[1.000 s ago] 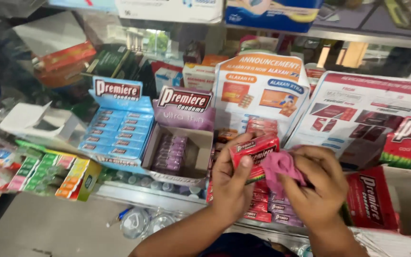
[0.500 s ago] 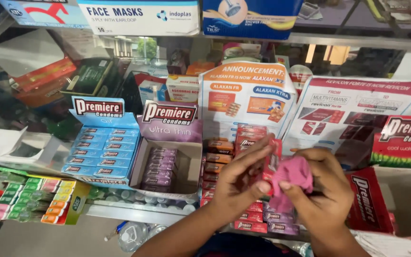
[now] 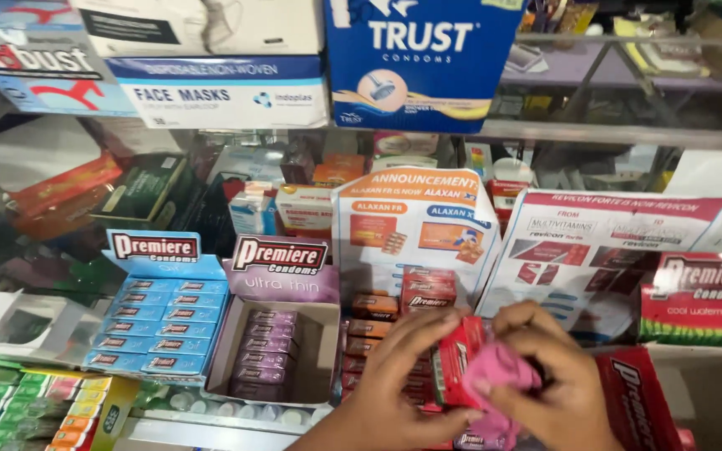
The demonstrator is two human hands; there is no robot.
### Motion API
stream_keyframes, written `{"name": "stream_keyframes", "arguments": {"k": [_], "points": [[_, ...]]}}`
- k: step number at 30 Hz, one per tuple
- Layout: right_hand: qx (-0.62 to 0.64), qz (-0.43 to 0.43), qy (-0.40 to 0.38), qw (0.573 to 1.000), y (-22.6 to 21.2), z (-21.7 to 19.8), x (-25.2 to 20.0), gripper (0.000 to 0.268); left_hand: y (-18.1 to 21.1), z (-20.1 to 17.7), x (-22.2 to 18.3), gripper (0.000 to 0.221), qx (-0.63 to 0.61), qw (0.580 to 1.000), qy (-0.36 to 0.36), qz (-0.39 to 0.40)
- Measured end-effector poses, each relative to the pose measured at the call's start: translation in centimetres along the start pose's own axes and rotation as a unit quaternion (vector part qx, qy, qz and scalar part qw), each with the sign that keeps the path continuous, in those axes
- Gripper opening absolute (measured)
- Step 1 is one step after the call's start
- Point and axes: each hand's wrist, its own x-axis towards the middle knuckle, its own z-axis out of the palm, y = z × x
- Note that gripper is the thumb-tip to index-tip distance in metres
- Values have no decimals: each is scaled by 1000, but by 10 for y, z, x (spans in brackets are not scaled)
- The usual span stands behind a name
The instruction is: The person wipes the exterior of small red boxes with a pink cloth. They pick up each box from a display stand, wipe it, and place it back into a larger cardboard box on the counter.
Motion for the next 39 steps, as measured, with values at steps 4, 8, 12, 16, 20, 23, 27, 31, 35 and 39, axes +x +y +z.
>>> {"name": "stream_keyframes", "arguments": {"k": [4, 8, 12, 16, 20, 23, 27, 31, 35, 39], "points": [[-4, 86, 104, 991, 7, 7, -4, 30, 0, 8, -11, 89, -1, 1000, -22, 6], [-27, 38, 115, 992, 6, 8, -7, 30, 0, 7, -9, 91, 13, 1000, -21, 14], [47, 29, 55, 997, 16, 3, -33, 35, 4, 1, -6, 86, 12, 1000, 2, -7], [86, -20, 23, 996, 26, 2, -39, 39, 3, 2, -12, 72, 10, 999, 28, -30], [70, -62, 89, 992, 29, 9, -37, 36, 8, 12, -20, 63, -9, 999, -4, -34], [18, -71, 97, 993, 32, 4, -32, 34, 22, -1, -17, 69, -19, 996, -60, -67], [0, -79, 99, 992, 44, 3, -35, 31, 33, -16, -9, 74, 6, 992, -101, -76], [27, -78, 151, 985, 43, 9, -31, 33, 28, -18, -11, 83, 34, 990, -122, -59], [-8, -117, 31, 993, 63, -10, -32, 42, 26, -19, -11, 79, 86, 994, -63, -25], [24, -130, -69, 989, 50, -12, -26, 46, 29, -23, -2, 77, 97, 995, -25, -27]]}}
